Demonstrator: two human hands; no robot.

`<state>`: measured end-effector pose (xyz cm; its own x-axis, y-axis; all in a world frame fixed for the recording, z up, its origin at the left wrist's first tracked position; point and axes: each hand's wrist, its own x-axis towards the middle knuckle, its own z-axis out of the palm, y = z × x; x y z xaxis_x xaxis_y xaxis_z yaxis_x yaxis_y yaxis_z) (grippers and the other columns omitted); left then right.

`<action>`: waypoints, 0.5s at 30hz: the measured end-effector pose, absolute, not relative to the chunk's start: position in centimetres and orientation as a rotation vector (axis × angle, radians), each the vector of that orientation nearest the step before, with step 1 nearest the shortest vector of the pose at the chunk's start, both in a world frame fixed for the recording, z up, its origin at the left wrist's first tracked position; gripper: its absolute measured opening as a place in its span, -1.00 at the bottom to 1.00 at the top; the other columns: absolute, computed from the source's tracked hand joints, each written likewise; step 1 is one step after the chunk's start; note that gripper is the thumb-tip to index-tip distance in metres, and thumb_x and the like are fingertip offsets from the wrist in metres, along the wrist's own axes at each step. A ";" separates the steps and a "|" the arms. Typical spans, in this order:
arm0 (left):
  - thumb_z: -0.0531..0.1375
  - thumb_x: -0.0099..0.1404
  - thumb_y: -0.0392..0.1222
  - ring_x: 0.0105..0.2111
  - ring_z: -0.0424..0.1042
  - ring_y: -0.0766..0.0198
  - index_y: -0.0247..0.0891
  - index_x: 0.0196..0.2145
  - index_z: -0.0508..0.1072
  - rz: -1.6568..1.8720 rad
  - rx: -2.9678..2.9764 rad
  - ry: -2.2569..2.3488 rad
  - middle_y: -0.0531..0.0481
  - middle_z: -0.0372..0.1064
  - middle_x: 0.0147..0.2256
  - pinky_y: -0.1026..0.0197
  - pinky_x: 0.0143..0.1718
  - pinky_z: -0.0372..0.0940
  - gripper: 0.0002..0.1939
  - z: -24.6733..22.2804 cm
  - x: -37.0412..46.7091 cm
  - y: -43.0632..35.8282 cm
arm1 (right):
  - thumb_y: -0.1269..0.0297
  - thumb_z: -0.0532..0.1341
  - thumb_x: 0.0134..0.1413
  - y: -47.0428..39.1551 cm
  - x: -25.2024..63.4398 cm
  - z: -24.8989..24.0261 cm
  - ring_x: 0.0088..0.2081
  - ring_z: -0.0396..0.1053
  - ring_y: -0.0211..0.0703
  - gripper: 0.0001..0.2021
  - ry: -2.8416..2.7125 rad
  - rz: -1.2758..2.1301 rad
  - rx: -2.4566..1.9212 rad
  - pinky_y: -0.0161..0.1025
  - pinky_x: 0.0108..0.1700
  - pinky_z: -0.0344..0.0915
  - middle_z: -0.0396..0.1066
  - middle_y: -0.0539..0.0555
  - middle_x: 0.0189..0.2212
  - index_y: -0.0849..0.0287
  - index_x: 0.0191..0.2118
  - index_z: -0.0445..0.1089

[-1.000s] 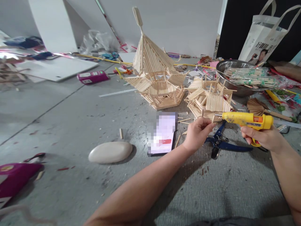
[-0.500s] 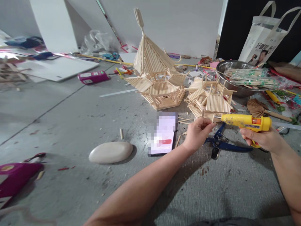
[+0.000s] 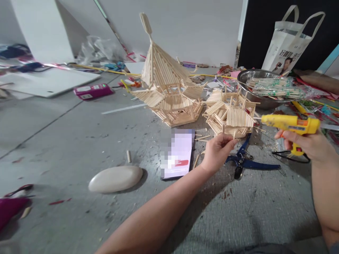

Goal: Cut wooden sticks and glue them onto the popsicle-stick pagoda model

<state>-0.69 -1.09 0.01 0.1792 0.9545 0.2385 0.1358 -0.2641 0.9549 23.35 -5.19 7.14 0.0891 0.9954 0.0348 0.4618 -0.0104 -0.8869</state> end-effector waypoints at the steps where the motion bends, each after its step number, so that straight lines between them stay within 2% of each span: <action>1: 0.16 0.10 -0.17 -0.65 0.20 0.47 -0.27 -0.53 0.31 1.192 1.588 1.066 0.11 0.26 -0.65 0.39 -0.65 0.13 -0.86 0.0 -0.7 -1.1 | 0.05 0.25 -0.13 -4.8 24.2 7.5 -0.64 0.26 -0.28 -0.73 -1.427 0.837 -1.567 -0.34 -0.67 0.16 0.34 0.02 -0.66 0.17 -0.43 0.44; 5: 0.16 0.09 -0.17 -0.66 0.19 0.47 -0.26 -0.52 0.32 1.196 1.580 1.055 0.12 0.26 -0.66 0.40 -0.66 0.13 -0.87 -0.1 -0.6 -1.1 | 0.07 0.28 -0.15 -2.9 28.1 7.3 -0.65 0.26 -0.34 -0.73 -1.036 0.824 -1.581 -0.35 -0.67 0.15 0.42 0.07 -0.51 0.21 -0.43 0.40; 8: 0.16 0.10 -0.17 -0.66 0.19 0.47 -0.26 -0.51 0.33 1.199 1.576 1.064 0.11 0.26 -0.66 0.40 -0.66 0.12 -0.88 0.0 -0.5 -1.1 | 0.14 0.34 -0.24 -1.8 30.5 6.1 -0.66 0.28 -0.31 -0.72 -0.812 0.878 -1.640 -0.33 -0.64 0.20 0.43 0.02 -0.47 0.16 -0.36 0.38; 12: 0.15 0.11 -0.16 -0.68 0.17 0.48 -0.27 -0.54 0.34 1.192 1.599 1.116 0.12 0.24 -0.67 0.41 -0.68 0.09 -0.85 0.0 -0.5 -1.2 | 0.13 0.31 -0.20 -1.7 30.7 5.6 -0.67 0.28 -0.29 -0.74 -0.861 0.961 -1.574 -0.30 -0.64 0.19 0.42 0.02 -0.51 0.15 -0.35 0.37; 15: 0.16 0.11 -0.16 -0.68 0.16 0.48 -0.27 -0.57 0.32 1.201 1.606 1.173 0.12 0.24 -0.68 0.41 -0.68 0.08 -0.83 0.1 -0.5 -1.1 | 0.10 0.29 -0.17 -2.7 28.3 6.2 -0.70 0.23 -0.29 -0.76 -1.108 0.930 -1.486 -0.31 -0.70 0.09 0.38 0.04 -0.59 0.18 -0.44 0.38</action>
<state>-0.52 -1.14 0.10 0.1210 0.9650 0.2327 0.2103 -0.2540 0.9441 28.33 -2.73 6.20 0.2787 0.9603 -0.0082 0.1746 -0.0590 -0.9829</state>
